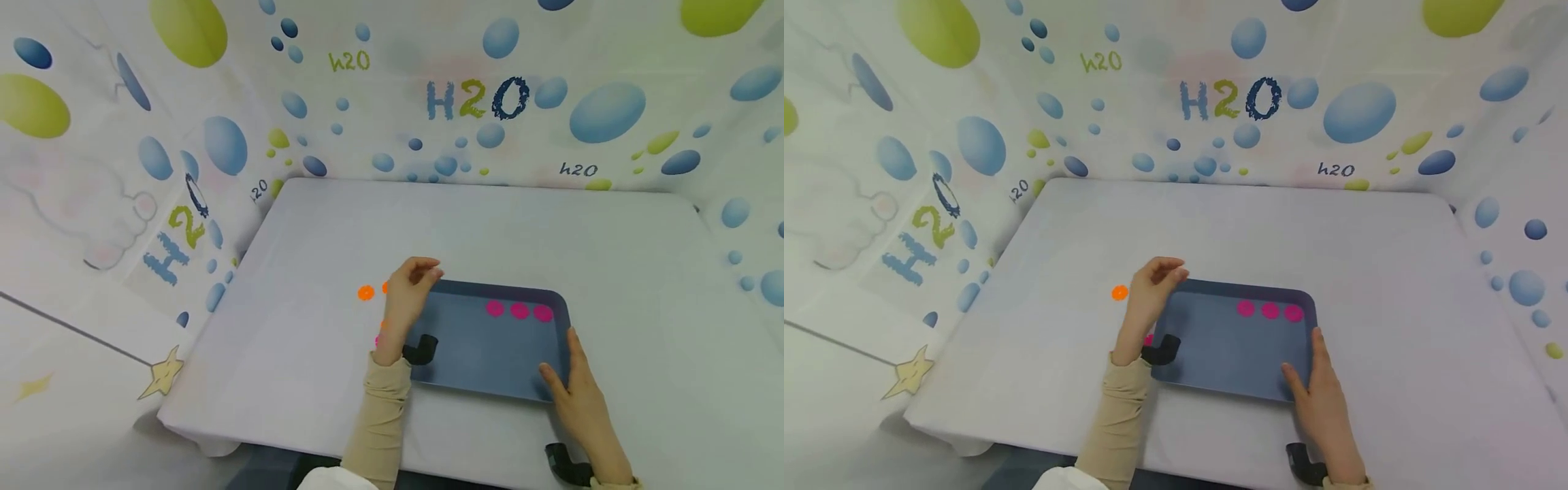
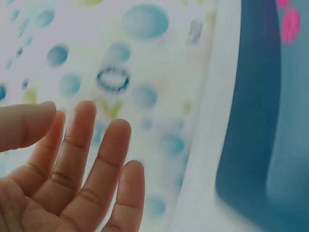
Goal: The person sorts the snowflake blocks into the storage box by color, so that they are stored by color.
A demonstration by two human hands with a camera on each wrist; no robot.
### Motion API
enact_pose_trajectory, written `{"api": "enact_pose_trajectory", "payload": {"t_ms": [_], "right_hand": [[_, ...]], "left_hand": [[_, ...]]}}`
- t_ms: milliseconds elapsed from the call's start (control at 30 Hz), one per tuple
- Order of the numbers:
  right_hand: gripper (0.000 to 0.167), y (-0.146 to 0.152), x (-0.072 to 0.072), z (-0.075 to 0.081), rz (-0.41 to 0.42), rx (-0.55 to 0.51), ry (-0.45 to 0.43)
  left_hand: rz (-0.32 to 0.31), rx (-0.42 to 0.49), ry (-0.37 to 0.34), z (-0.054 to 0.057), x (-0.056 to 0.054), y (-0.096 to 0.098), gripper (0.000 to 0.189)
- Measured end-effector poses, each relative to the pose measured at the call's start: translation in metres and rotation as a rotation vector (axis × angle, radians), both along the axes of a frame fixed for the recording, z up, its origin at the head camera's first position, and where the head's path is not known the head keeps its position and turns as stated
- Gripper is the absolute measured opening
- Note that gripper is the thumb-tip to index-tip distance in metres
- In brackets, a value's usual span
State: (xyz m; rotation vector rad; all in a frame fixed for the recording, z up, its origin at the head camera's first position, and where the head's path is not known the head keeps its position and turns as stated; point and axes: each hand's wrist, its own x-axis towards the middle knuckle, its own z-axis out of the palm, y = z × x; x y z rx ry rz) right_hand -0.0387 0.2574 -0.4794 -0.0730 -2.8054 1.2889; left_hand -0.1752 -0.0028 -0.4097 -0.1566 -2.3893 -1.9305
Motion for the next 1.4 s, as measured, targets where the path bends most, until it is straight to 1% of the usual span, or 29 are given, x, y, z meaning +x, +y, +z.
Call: {"api": "enact_pose_trajectory", "payload": {"t_ms": [33,100,233,300,400,500,633,767,867,1033,1167,1233,1267,1400], "right_hand": [[0.080,0.000,0.000,0.000,0.001,-0.002,0.004],[0.080,0.001,-0.001,0.000,0.003,-0.006,0.006],[0.080,0.002,-0.001,0.002,0.003,-0.006,-0.002],[0.080,0.002,-0.001,0.002,0.009,-0.010,-0.009],[0.080,0.002,-0.001,0.001,0.019,-0.021,-0.027],[0.080,0.002,-0.002,0.002,0.023,-0.021,-0.032],[0.080,0.002,-0.003,0.002,0.024,-0.015,-0.029],[0.080,0.002,-0.002,0.001,0.024,-0.020,-0.036],[0.080,0.001,-0.002,0.001,0.021,-0.021,-0.038],[0.080,0.001,-0.002,0.001,0.018,-0.016,-0.038],[0.080,0.001,-0.002,0.001,0.015,-0.016,-0.051],[0.080,0.000,-0.002,0.001,0.013,-0.017,-0.052],[0.080,0.000,-0.002,0.000,0.012,-0.016,-0.052],[0.080,0.000,-0.002,0.001,0.008,-0.013,-0.050]], "left_hand": [[0.031,0.020,0.012,-0.001,0.002,-0.010,0.018],[0.089,0.020,0.009,-0.005,0.007,-0.029,0.018],[0.173,-0.042,-0.056,-0.020,0.020,-0.061,0.020],[0.192,-0.087,-0.096,-0.028,0.027,-0.071,0.022],[0.209,-0.142,-0.169,-0.038,0.036,-0.081,0.022],[0.217,-0.183,-0.233,-0.047,0.043,-0.085,0.022],[0.223,-0.221,-0.269,-0.055,0.050,-0.083,0.025],[0.225,-0.283,-0.271,-0.059,0.054,-0.080,0.033],[0.220,-0.361,-0.244,-0.062,0.055,-0.077,0.040],[0.198,-0.434,-0.195,-0.062,0.054,-0.076,0.044],[0.167,-0.455,-0.176,-0.061,0.054,-0.078,0.044],[0.157,-0.450,-0.190,-0.062,0.055,-0.079,0.043],[0.154,-0.446,-0.208,-0.061,0.055,-0.080,0.042],[0.162,-0.438,-0.250,-0.058,0.056,-0.082,0.029]]}}
